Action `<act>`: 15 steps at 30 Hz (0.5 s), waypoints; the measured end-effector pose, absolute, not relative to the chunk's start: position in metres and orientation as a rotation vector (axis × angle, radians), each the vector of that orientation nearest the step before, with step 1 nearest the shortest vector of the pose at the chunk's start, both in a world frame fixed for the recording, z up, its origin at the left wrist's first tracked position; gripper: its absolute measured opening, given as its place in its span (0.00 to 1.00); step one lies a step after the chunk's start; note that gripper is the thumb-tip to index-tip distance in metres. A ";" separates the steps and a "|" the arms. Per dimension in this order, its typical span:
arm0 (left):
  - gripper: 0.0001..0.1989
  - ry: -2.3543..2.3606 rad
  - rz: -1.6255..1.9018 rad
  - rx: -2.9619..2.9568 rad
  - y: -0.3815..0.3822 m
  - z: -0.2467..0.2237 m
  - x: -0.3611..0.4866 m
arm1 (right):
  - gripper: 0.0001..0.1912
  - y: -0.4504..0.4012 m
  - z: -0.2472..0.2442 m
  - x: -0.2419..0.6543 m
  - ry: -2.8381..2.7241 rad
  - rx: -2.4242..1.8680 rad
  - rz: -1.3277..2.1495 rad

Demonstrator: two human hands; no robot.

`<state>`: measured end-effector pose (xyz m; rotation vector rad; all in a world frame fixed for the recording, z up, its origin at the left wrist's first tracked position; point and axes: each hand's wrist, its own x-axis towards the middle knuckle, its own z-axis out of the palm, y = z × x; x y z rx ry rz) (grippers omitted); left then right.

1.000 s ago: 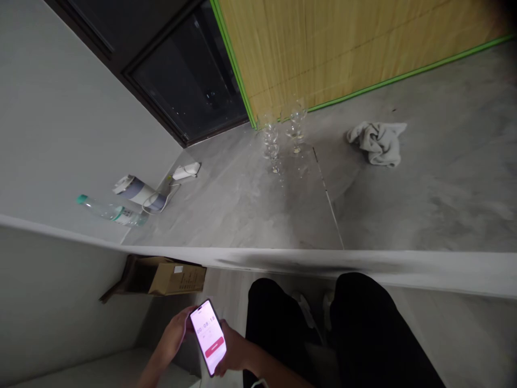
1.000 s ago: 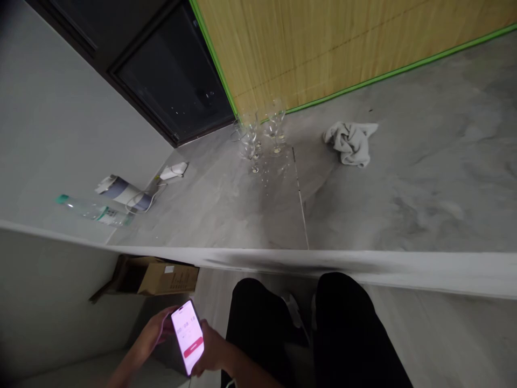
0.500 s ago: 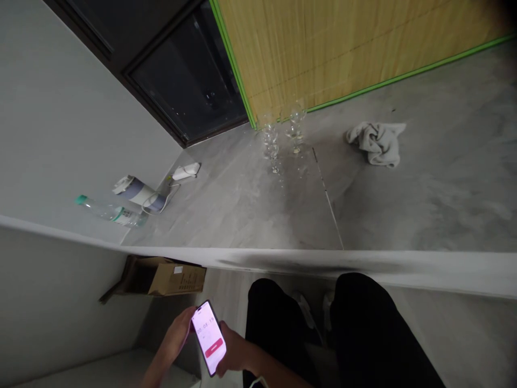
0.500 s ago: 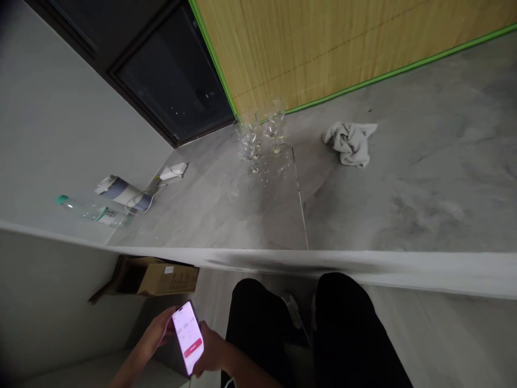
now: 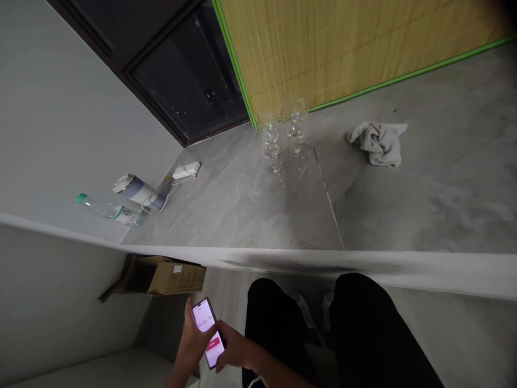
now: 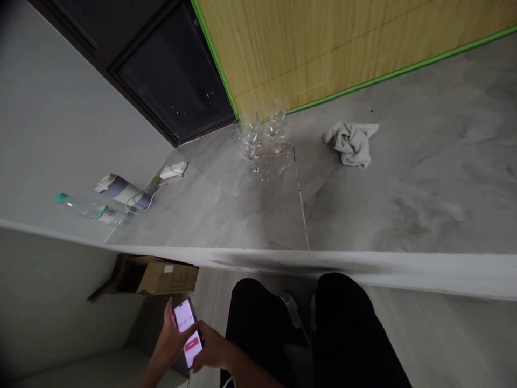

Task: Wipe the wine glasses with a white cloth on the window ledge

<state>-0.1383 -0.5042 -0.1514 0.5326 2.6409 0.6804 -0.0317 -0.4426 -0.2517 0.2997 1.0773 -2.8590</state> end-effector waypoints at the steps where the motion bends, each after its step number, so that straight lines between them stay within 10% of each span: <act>1: 0.59 2.652 0.682 0.556 -0.503 -0.152 -0.137 | 0.45 -0.443 -0.252 -0.032 1.061 0.295 -2.864; 15: 0.58 2.700 0.722 0.427 -0.494 -0.142 -0.122 | 0.41 -0.437 -0.240 -0.030 0.958 0.205 -2.970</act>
